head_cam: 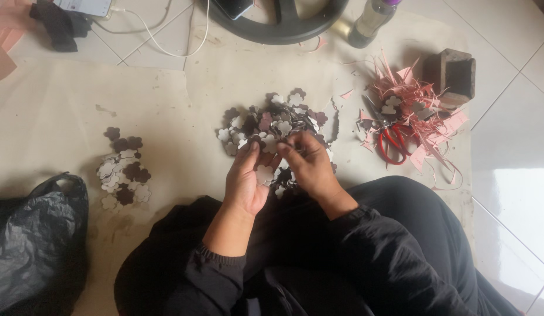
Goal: The person sits on the floor and repeatedly picks up small flower-shaped paper cutouts, aligns them, and places them into a growing pile. The hands handle the cutouts one at a time, occasionally shifting the pile to make space.
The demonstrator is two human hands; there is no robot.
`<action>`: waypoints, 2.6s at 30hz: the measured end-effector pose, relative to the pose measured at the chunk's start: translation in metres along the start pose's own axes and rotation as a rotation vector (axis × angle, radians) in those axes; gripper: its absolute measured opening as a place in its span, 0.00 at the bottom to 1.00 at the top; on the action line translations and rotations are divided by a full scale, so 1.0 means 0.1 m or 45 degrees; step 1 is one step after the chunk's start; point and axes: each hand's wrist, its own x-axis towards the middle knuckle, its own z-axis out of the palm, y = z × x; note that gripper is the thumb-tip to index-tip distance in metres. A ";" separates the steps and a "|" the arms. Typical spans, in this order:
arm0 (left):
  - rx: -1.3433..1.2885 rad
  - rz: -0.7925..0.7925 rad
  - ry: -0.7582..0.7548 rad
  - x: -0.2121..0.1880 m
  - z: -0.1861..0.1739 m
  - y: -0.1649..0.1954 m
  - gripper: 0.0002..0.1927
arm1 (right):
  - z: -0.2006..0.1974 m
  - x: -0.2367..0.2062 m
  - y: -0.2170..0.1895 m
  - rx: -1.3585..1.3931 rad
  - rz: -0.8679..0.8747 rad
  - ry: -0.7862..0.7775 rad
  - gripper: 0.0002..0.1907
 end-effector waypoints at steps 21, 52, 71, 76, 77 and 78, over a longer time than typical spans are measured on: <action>0.815 0.031 -0.138 -0.04 0.08 0.07 0.17 | -0.01 0.05 -0.29 -0.465 0.057 0.089 0.08; 1.370 0.552 -0.128 -0.16 0.12 0.10 0.06 | -0.14 0.06 -0.18 0.392 0.529 -0.051 0.09; 0.901 0.206 -0.020 -0.04 -0.04 0.15 0.05 | -0.05 -0.05 -0.43 -0.707 -0.676 -0.013 0.12; 0.769 0.425 -0.211 -0.07 0.02 0.20 0.08 | 0.01 -0.19 -0.61 -1.018 -1.086 0.165 0.16; 0.849 0.476 -0.211 -0.10 0.04 0.21 0.10 | -0.01 -0.19 -0.64 -1.026 -1.125 0.155 0.17; 0.896 0.547 -0.255 -0.13 0.07 0.23 0.11 | -0.01 -0.20 -0.67 -1.058 -1.161 0.156 0.17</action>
